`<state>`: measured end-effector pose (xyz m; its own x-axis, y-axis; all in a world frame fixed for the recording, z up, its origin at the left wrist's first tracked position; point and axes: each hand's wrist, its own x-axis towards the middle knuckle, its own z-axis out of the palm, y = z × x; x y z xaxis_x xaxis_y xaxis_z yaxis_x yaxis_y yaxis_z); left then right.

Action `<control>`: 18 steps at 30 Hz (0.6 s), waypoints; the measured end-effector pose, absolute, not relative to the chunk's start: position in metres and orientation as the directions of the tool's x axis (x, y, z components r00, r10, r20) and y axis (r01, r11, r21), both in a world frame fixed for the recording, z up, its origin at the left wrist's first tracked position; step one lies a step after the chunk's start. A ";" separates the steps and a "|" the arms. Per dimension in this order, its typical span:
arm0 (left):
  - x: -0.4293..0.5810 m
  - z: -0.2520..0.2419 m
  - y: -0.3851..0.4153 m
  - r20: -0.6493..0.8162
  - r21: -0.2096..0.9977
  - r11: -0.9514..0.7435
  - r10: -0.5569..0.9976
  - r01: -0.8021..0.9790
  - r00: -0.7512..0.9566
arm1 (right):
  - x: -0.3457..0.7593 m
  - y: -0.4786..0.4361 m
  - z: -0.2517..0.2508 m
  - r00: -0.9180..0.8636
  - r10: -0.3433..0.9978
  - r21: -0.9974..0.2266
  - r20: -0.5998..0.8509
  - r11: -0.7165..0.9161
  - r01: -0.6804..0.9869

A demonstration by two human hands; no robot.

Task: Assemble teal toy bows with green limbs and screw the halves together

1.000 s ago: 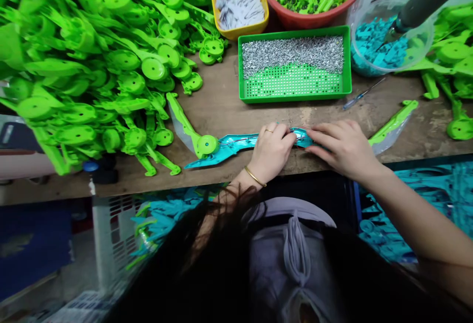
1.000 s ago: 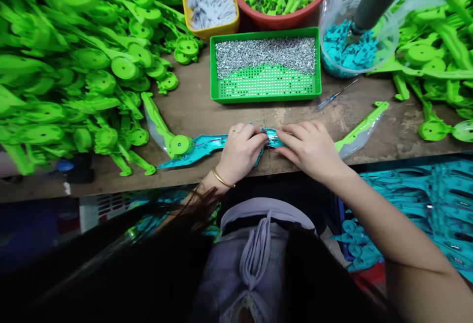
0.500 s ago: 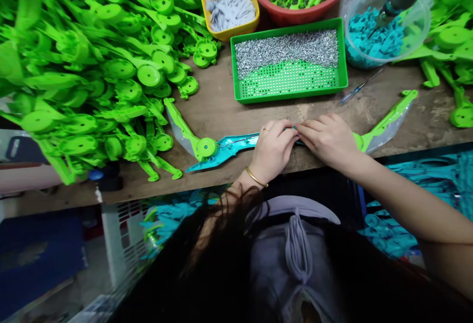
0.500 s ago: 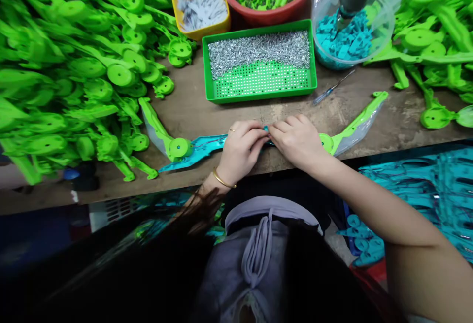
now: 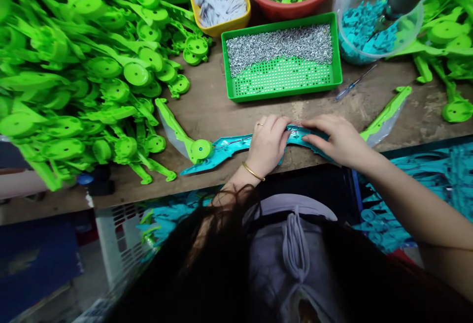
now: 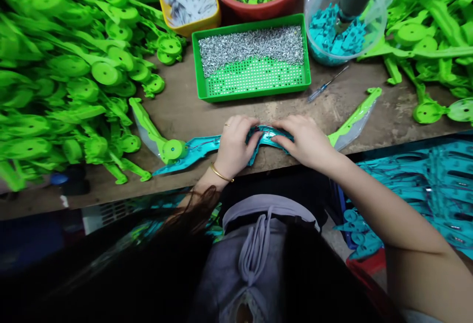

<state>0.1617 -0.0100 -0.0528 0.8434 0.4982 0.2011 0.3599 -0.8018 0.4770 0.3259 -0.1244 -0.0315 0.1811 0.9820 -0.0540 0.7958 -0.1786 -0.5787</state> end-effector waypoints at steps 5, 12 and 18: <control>0.158 -0.056 -0.008 0.257 0.398 -0.871 0.407 0.287 0.877 | 0.323 -0.125 -0.030 0.181 0.982 -0.570 -0.062 -0.184 0.801; 0.155 -0.053 -0.007 0.257 0.211 -0.955 0.262 0.210 0.930 | 0.320 -0.133 -0.026 0.188 0.982 -0.473 -0.031 -0.180 0.862; 0.159 -0.046 -0.007 0.204 0.143 -0.968 0.235 0.209 0.950 | 0.319 -0.139 -0.028 0.154 0.988 -0.422 -0.004 -0.141 0.896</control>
